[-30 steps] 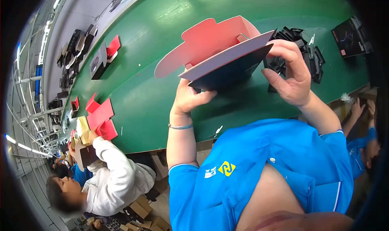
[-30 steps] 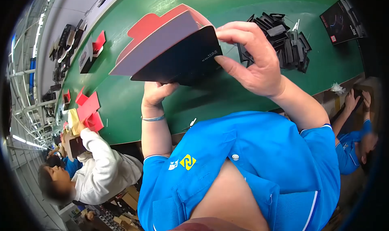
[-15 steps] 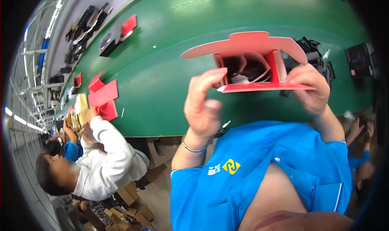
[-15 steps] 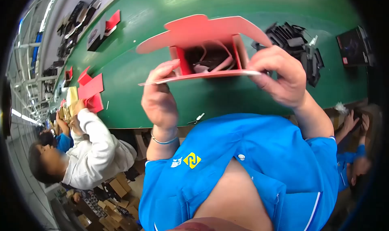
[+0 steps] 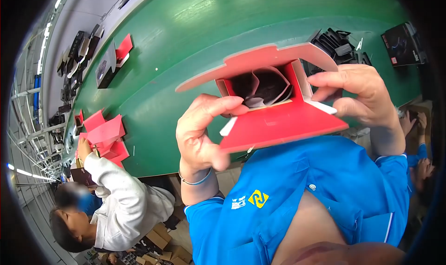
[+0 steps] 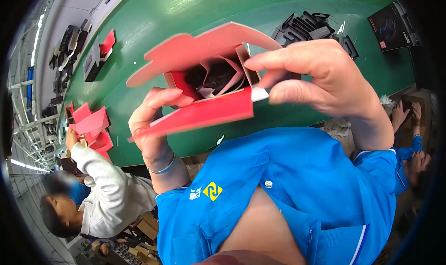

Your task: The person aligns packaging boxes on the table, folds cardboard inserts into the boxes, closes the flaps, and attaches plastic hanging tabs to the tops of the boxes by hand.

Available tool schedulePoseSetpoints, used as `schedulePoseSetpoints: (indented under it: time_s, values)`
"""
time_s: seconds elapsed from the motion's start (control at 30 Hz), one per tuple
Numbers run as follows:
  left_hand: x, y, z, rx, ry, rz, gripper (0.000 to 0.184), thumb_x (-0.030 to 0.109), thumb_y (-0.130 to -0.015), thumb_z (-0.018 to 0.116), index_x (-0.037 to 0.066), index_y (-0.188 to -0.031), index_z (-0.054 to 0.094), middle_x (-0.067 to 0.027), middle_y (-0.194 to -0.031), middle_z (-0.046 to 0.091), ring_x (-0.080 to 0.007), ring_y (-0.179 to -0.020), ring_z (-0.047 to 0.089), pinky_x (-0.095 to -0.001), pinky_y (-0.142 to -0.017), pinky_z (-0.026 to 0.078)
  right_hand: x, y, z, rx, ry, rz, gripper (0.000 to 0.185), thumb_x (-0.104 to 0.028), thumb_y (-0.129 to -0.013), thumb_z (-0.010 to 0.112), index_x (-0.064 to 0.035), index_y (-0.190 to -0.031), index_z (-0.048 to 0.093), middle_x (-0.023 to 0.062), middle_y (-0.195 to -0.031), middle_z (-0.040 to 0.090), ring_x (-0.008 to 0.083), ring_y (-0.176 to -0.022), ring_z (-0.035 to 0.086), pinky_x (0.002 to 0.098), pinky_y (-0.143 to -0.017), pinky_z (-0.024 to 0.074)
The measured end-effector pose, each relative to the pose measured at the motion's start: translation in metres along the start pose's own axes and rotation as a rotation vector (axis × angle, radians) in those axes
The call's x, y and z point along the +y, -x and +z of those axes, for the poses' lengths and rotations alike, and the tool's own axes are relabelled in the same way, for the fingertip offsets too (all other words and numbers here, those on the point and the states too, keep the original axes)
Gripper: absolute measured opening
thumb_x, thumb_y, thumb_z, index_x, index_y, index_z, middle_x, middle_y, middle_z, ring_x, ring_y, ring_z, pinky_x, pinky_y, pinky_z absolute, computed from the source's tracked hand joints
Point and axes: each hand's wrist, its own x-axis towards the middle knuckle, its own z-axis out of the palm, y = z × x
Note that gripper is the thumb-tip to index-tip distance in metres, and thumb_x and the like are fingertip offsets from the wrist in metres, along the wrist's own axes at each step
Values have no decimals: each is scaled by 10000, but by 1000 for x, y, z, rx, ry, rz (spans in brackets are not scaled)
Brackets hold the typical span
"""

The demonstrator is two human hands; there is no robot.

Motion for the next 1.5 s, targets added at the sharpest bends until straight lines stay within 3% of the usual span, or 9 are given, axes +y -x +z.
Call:
schedulePoseSetpoints:
  time_s: [0.23,0.37,0.57,0.7,0.9,1.23,1.37,1.5]
  values:
    - [10,3,-7,-16,-117,-101,693,567,-693,686,-54,-998,646,-120,-818,682,-170,-710,577,-262,-670,484,-11,1,8,-17,-43,48,405,-260,-772,702,21,-1058,641,109,-750,681,152,-622,583,213,-571,447]
    - [24,1,3,32,-123,-149,758,613,-650,700,-61,-992,646,-130,-833,687,-174,-680,564,-266,-657,481,-13,8,18,58,-15,5,266,-138,-762,700,6,-982,659,93,-841,675,183,-678,603,252,-594,478]
    - [38,-9,-2,24,34,-324,806,633,-570,730,-59,-974,651,-128,-825,685,-187,-661,572,-268,-650,479,-1,17,36,177,66,-175,175,-100,-765,683,-15,-913,646,83,-855,647,184,-671,589,261,-591,484]
    - [36,-15,-10,-252,-256,68,841,650,-519,717,-64,-959,650,-134,-808,677,-201,-631,578,-267,-617,481,7,22,43,280,127,-317,104,-71,-768,670,-32,-858,636,76,-867,626,185,-665,578,269,-588,489]
    - [51,-24,-11,-426,-295,250,822,667,-531,710,-60,-910,657,-131,-793,669,-209,-606,587,-271,-577,483,16,22,44,275,120,-438,79,-65,-776,653,-43,-850,638,71,-854,618,182,-669,572,272,-590,495]
    - [58,-9,-11,-395,-460,388,430,388,-702,751,-24,-801,674,-105,-777,665,-197,-576,577,-281,-542,477,14,18,41,192,138,-542,63,-84,-785,633,-62,-843,640,94,-931,641,182,-676,559,271,-583,493]
    - [58,-12,-14,-403,-434,248,238,193,-726,749,-17,-810,674,-107,-749,660,-183,-564,568,-267,-523,466,6,22,38,130,166,-462,69,-92,-796,628,-66,-859,641,101,-961,647,186,-685,564,274,-602,500]
    - [59,-12,-1,-257,-625,44,206,122,-692,764,-17,-814,672,-107,-725,655,-180,-564,569,-260,-522,461,13,18,46,180,111,-476,89,-114,-802,634,-63,-874,641,95,-965,647,189,-684,566,271,-602,498]
